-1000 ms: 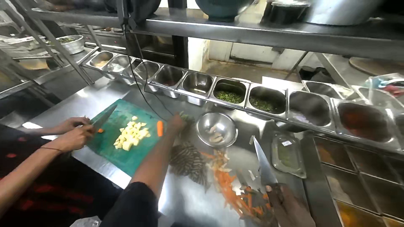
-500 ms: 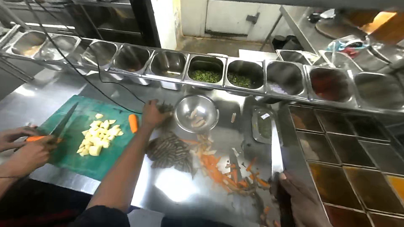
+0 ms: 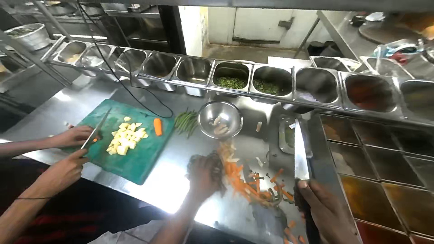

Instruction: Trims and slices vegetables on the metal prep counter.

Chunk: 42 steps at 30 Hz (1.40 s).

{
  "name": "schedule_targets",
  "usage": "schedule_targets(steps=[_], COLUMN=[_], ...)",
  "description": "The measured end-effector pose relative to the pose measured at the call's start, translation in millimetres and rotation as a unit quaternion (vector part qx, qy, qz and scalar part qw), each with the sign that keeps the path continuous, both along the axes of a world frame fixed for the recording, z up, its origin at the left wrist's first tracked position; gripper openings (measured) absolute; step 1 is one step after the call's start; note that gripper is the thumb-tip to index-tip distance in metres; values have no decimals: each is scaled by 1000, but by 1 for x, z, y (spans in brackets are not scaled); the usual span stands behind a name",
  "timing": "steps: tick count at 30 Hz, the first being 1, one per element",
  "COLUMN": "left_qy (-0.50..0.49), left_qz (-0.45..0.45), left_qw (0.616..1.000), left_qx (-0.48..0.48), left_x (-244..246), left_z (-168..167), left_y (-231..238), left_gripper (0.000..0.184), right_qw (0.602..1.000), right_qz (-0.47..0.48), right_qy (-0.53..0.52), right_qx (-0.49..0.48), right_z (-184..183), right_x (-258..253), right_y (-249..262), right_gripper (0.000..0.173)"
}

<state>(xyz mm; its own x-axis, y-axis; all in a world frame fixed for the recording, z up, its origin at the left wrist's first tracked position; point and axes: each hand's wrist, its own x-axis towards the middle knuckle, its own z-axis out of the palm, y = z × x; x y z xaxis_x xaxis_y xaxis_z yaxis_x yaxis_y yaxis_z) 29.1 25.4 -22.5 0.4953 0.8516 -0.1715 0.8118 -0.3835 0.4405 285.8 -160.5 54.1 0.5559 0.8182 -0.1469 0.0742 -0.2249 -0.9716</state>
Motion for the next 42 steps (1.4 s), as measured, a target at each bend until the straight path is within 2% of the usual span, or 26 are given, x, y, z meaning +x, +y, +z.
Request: schedule_targets(steps=[2,4,7,8,9,12,15,17,19,21,22,24,26,29,31,33,35,37,38,40,41,42], left_qy=[-115,-260,-436,-473,-488,-448,-311,-198,-141,-173,-204,-267,-317,-386,-444,-524,-599,-644,-652,-646,-639,-627], left_qz=[-1,62,187,216,234,265,270,200,97,42,31,34,72,181,244,306,320,305,298,278,257,223], left_qw=[993,963,871,844,832,852,911,959,980,980,977,963,943,897,851,771,674,592,564,539,544,561], left_qx=[-7,-40,-126,-133,-126,-61,-9,32,99,90,49,-34,-77,-118,-135,-195,-290,-378,-411,-463,-480,-491], left_x=[-2,-8,-26,-32,-40,-59,-59,-43,-17,9,19,28,18,-13,-32,-37,-37,-26,-15,13,26,38], left_z=[2,12,40,44,46,40,14,-11,-28,-28,-21,-6,7,32,44,55,59,58,56,50,45,41], left_y=[-11,-14,-7,-2,3,21,37,32,19,12,10,7,5,6,7,2,-7,-25,-35,-56,-65,-73], left_gripper=[40,34,32,34,35,32,31,38,41,38,34,30,31,33,35,34,29,33,34,31,25,29], right_qw=[1000,999,998,997,997,996,997,996,996,996,996,996,994,984,976,970,968,968,972,987,992,989], right_qz=[-5,-22,-53,-60,-64,-67,-65,-67,-64,-57,-52,-44,-54,-93,-108,-95,-35,3,17,50,80,113], right_qy=[13,29,43,45,46,51,52,54,53,56,61,67,87,147,184,221,248,251,235,147,71,-15], right_qx=[-2,-2,10,10,10,16,2,-11,-21,-28,-29,-28,-22,-18,-32,-30,-26,-20,-23,-46,-68,-97], right_z=[1,1,-5,-6,-7,-10,-11,-11,-10,-10,-10,-8,-8,-4,1,3,-1,-2,0,1,1,4], right_x=[0,3,10,12,13,13,13,13,12,10,9,9,11,7,2,-1,1,-1,-4,-13,-19,-26], right_y=[-5,-11,-20,-22,-24,-25,-24,-26,-26,-26,-26,-26,-28,-24,-19,-16,-12,-7,-5,0,3,6], right_gripper=[23,24,25,27,28,30,28,28,28,27,26,28,33,38,35,32,31,42,50,64,69,72])
